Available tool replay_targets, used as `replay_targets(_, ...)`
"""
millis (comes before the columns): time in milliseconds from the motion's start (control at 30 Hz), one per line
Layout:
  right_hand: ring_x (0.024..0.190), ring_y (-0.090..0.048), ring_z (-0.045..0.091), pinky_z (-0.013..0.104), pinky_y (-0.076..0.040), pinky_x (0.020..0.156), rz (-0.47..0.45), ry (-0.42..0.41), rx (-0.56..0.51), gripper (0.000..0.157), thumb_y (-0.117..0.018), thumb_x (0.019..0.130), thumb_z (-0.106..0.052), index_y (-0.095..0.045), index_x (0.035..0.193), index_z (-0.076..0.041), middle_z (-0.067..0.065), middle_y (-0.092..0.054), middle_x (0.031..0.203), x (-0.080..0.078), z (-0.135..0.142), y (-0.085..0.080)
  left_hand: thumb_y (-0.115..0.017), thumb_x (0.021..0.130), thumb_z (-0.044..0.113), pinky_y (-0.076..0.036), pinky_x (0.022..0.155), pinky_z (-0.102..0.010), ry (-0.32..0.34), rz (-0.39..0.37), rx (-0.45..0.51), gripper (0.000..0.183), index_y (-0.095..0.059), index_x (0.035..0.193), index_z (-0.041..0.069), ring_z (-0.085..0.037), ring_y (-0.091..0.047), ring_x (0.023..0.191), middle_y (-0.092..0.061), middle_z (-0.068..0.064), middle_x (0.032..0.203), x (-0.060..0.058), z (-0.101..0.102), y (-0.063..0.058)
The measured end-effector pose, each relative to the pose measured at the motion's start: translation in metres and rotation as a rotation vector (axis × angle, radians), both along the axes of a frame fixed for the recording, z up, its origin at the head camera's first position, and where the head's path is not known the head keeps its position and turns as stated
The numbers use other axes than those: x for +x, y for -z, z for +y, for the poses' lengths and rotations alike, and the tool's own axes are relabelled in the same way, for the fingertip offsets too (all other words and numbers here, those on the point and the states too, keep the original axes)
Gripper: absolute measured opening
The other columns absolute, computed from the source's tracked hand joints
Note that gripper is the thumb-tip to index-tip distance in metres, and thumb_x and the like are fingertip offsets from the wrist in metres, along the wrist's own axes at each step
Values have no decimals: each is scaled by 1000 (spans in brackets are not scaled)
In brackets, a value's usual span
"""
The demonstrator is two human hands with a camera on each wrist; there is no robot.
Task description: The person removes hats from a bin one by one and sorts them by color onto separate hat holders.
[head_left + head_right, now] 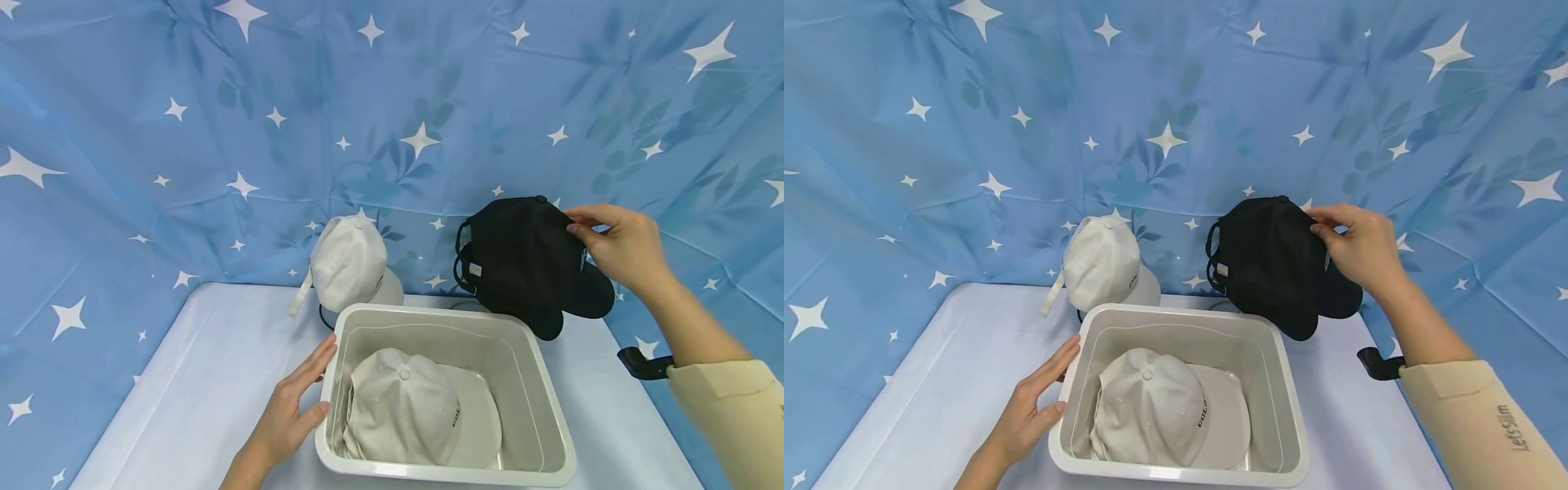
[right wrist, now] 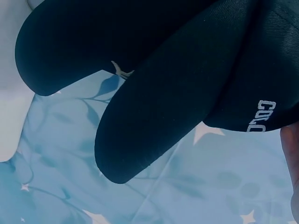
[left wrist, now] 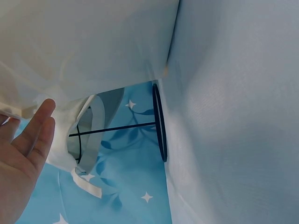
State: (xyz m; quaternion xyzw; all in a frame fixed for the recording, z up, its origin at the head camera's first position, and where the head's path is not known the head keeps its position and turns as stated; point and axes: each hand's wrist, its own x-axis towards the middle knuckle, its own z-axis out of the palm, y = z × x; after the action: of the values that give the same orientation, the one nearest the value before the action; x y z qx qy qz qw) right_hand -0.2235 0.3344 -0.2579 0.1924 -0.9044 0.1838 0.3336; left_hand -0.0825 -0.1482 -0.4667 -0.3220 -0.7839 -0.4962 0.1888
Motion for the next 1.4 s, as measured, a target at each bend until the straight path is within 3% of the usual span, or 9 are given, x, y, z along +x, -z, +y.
replay_targets(67,79,-47,-19,-1,-33,74,2,5,-1,22,-76,89,7,-80,109,-1,18,-77,94,-2,1,4,-58,82,0,-52,92,-31,-2,-1,0,75,-45,157,0,-19,-45,147,-40,-20,164,0,0,0)
replay_targets(300,77,-61,26,1,-33,70,-11,22,6,22,-77,90,4,-80,111,0,21,-76,95,-9,6,14,-58,85,2,-52,91,-32,0,-1,-3,73,-45,157,0,-19,-45,148,-40,-19,164,-1,-1,0)
replay_targets(400,77,-62,32,2,-32,68,-20,21,10,22,-76,90,5,-79,112,1,22,-76,96,-11,9,18,-58,86,3,-52,91,-32,-1,-1,-5,72,-46,156,-1,-20,-45,148,-39,-17,165,-1,-1,1)
replay_targets(567,76,-63,22,2,-33,69,-20,12,9,22,-77,89,6,-79,110,1,22,-76,95,-13,13,23,-58,84,2,-52,91,-33,-4,-5,-10,74,-45,157,0,-20,-44,148,-39,-17,165,-1,-1,1)
replay_targets(800,74,-62,20,3,-35,69,-16,3,2,21,-78,89,5,-80,109,-1,20,-77,93,-15,15,31,-57,84,2,-55,89,-39,-8,-11,-12,74,-45,157,1,-20,-44,148,-39,-15,166,-1,-1,1)
replay_targets(967,74,-47,-16,6,-35,64,-47,11,-13,21,-76,90,4,-80,110,-1,21,-76,94,-15,16,36,-58,85,3,-54,89,-37,-7,-5,-8,73,-46,157,0,-20,-45,148,-40,-16,165,-1,0,1)
replay_targets(1033,77,-40,-22,6,-35,62,-56,8,-19,21,-75,91,4,-80,110,-1,21,-76,95,-15,16,38,-58,85,3,-54,90,-36,-7,-4,-8,73,-46,157,1,-19,-45,148,-40,-17,165,-1,0,1)
replay_targets(1167,78,-41,-20,6,-35,63,-65,9,-22,20,-75,91,4,-79,110,-1,21,-77,96,-16,15,42,-58,84,3,-54,89,-39,-6,-11,-8,74,-46,157,1,-19,-45,148,-40,-18,164,-1,-1,1)
replay_targets(1400,78,-55,2,4,-35,67,-62,6,-14,21,-75,91,5,-80,109,-2,20,-77,96,-18,14,50,-57,85,3,-55,88,-42,-9,-21,-7,73,-46,157,2,-19,-45,148,-40,-17,165,0,-1,1)
